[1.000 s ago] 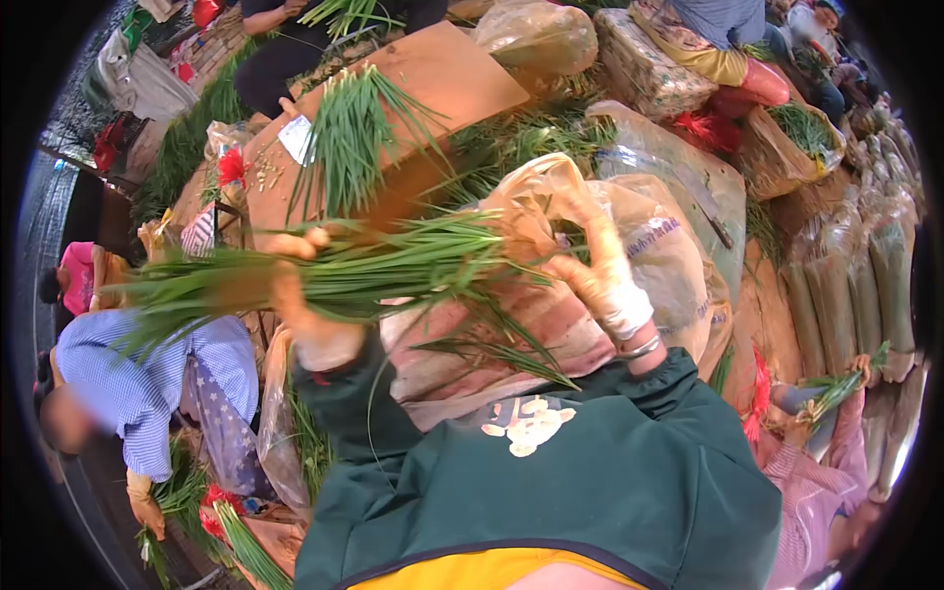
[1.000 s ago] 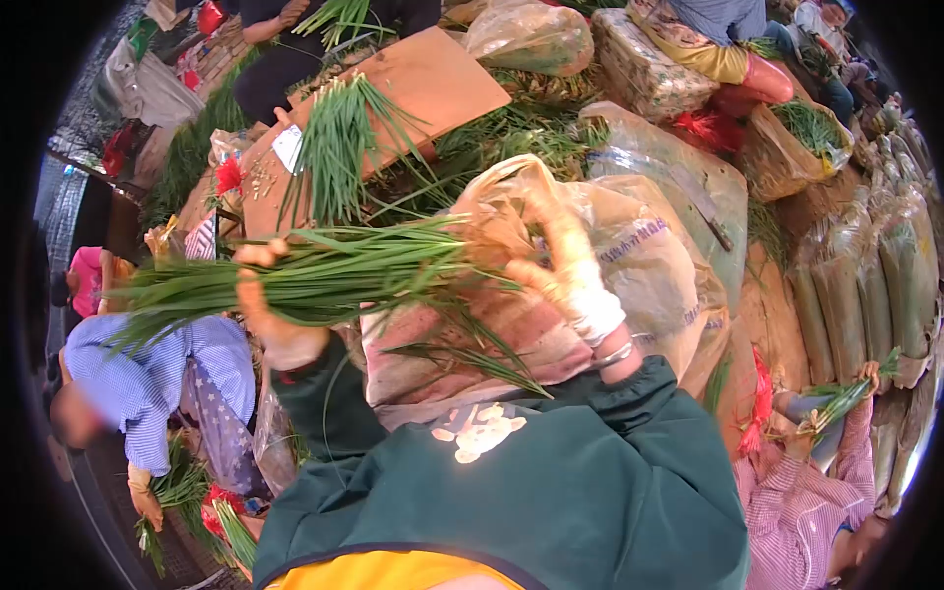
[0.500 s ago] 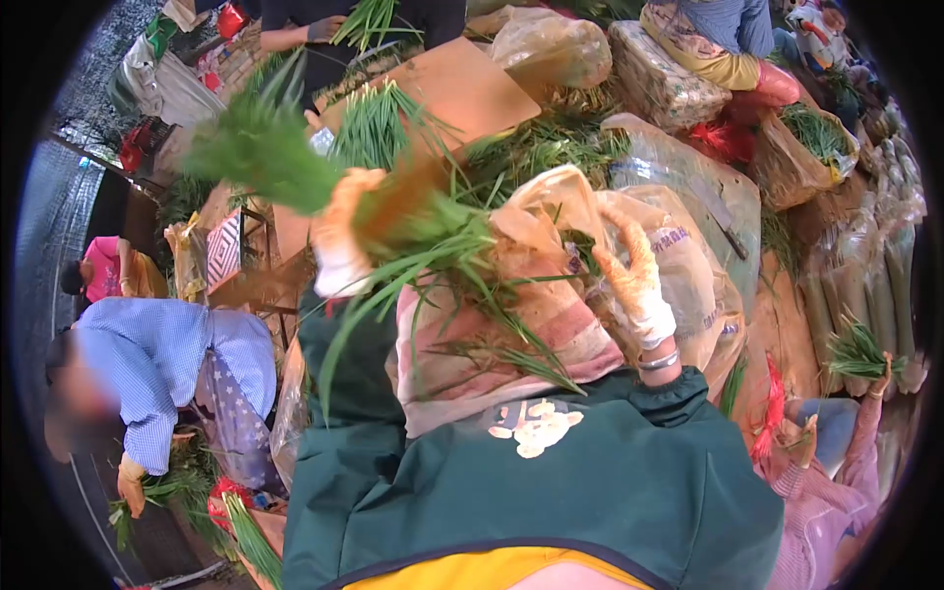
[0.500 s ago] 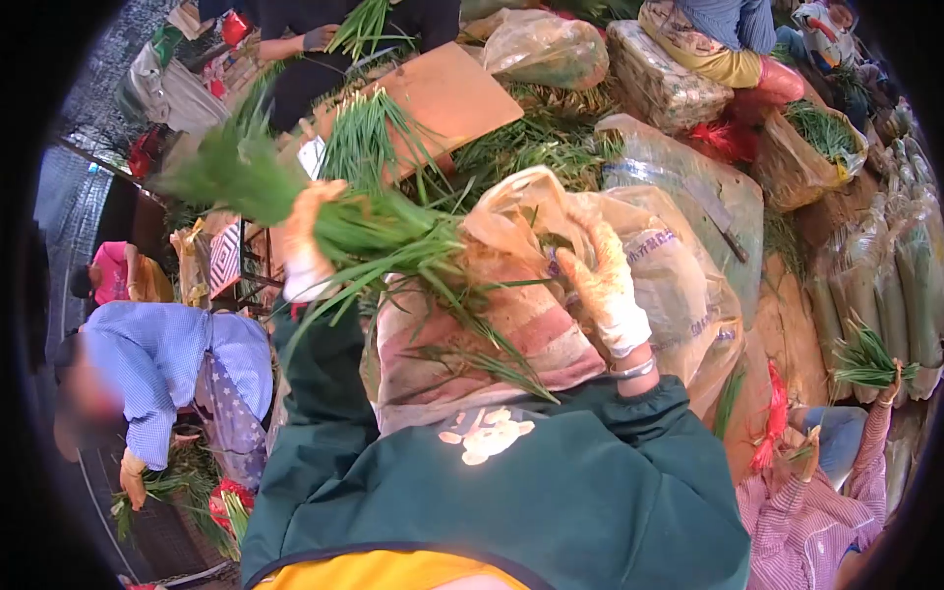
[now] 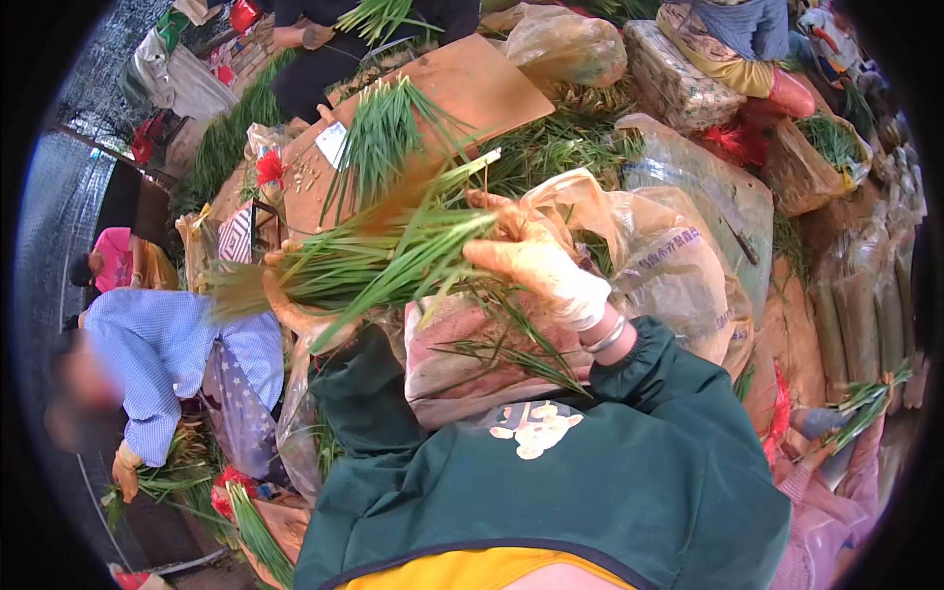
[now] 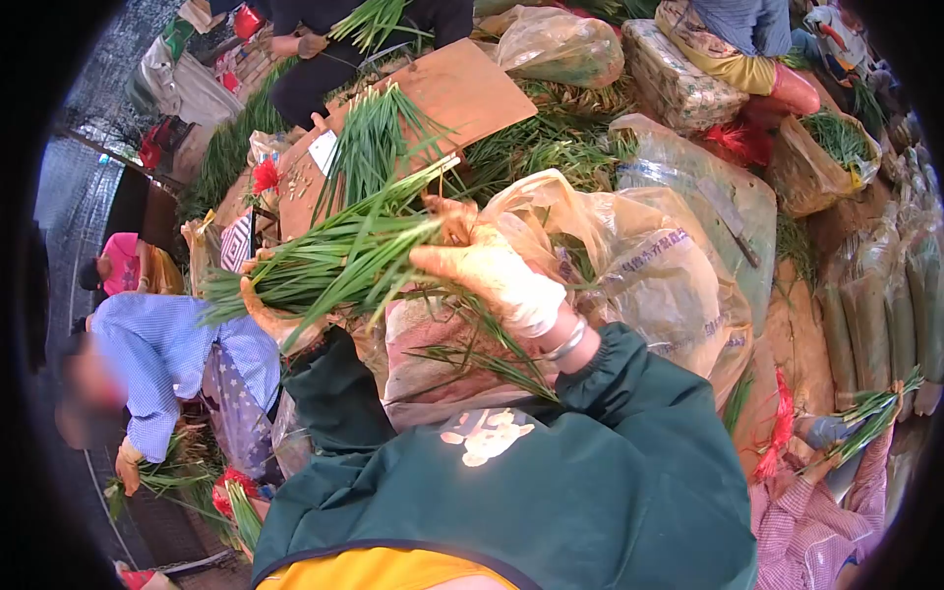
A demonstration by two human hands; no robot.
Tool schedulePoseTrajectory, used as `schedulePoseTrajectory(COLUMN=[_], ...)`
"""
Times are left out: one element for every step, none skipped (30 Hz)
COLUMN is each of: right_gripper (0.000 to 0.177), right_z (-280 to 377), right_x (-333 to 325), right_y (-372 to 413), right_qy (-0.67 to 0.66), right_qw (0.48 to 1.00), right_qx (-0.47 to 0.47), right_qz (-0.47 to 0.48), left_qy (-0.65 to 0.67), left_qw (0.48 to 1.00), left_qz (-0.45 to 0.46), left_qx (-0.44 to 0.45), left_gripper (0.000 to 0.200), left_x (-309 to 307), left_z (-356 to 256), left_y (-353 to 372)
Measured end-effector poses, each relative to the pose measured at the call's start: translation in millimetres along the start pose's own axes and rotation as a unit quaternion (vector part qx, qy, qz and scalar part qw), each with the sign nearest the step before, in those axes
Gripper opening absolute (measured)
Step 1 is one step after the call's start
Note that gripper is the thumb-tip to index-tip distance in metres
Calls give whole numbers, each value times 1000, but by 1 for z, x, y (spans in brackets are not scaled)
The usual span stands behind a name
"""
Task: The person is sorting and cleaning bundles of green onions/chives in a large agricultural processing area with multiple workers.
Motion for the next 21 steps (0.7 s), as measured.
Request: schedulePoseTrajectory(right_gripper=[41,34,28,28,25,22,19,15,16,12,10,8,2,4,14,18,21,36,51,56,61], right_z=[-11,-20,-25,-28,-26,-23,-21,-27,-25,-23,-9,10,15,25,16,-16,-42,-24,-32,-29,-21], right_x=[-3,-5,-7,-8,-8,-9,-12,-24,-40,-60,-78,-89,-115,-123,-152,-194,-219,-175,-164,-148,-125], right_y=[-8,-14,-20,-25,-29,-34,-41,-54,-69,-85,-96,-102,-113,-121,-132,-156,-172,-144,-124,-119,-112], right_qy=[1,35,67,67,-11,-88,-164,-209,-229,-361,-278,-325,-268,-213,-96,151,388,695,837,821,803], right_qw=[1000,998,992,992,995,990,978,974,970,932,956,936,939,916,922,899,818,692,546,570,594], right_qx=[5,-24,-53,-50,-17,15,48,34,39,8,-46,-90,-173,-216,-271,-324,-357,-117,-26,2,34], right_qz=[5,-44,-95,-90,-103,-113,-122,-82,-78,-40,-83,-102,-131,-262,-260,-253,-230,-154,-27,-14,-1], left_qy=[1,17,33,44,44,23,3,-5,-5,-15,-24,-25,-26,-13,-1,0,-9,-18,-16,-10,-5], left_qw=[1000,1000,998,998,998,998,994,996,995,990,982,984,979,981,982,982,981,980,979,977,975], left_qz=[-4,6,17,-2,-5,-55,-104,-87,-90,-129,-168,-171,-200,-194,-188,-190,-192,-194,-194,-207,-222], left_qx=[6,-17,-41,-55,-51,-12,28,34,40,60,80,40,15,12,9,13,33,50,53,40,25], left_gripper=[20,19,18,18,18,19,19,23,23,21,20,19,21,23,26,26,28,31,31,33,35], left_x=[-3,-4,-4,-4,-11,-24,-38,-49,-53,-57,-60,-68,-80,-90,-96,-94,-90,-88,-91,-97,-102], left_z=[-3,-6,-9,-13,-18,-24,-29,-32,-36,-38,-40,-51,-63,-72,-79,-79,-76,-74,-74,-72,-71], left_y=[2,4,5,8,6,3,0,-1,-1,-1,-1,-2,-2,-1,0,1,4,6,3,0,-1])
Point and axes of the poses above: each hand's wrist, its own y-axis away from the middle knuckle, its own x-axis out of the palm, z = x × y, the point moved 1 cm from there along -y, towards the middle knuckle, and after that the axes turned 4 degrees about -x, right-handed, at the moved point
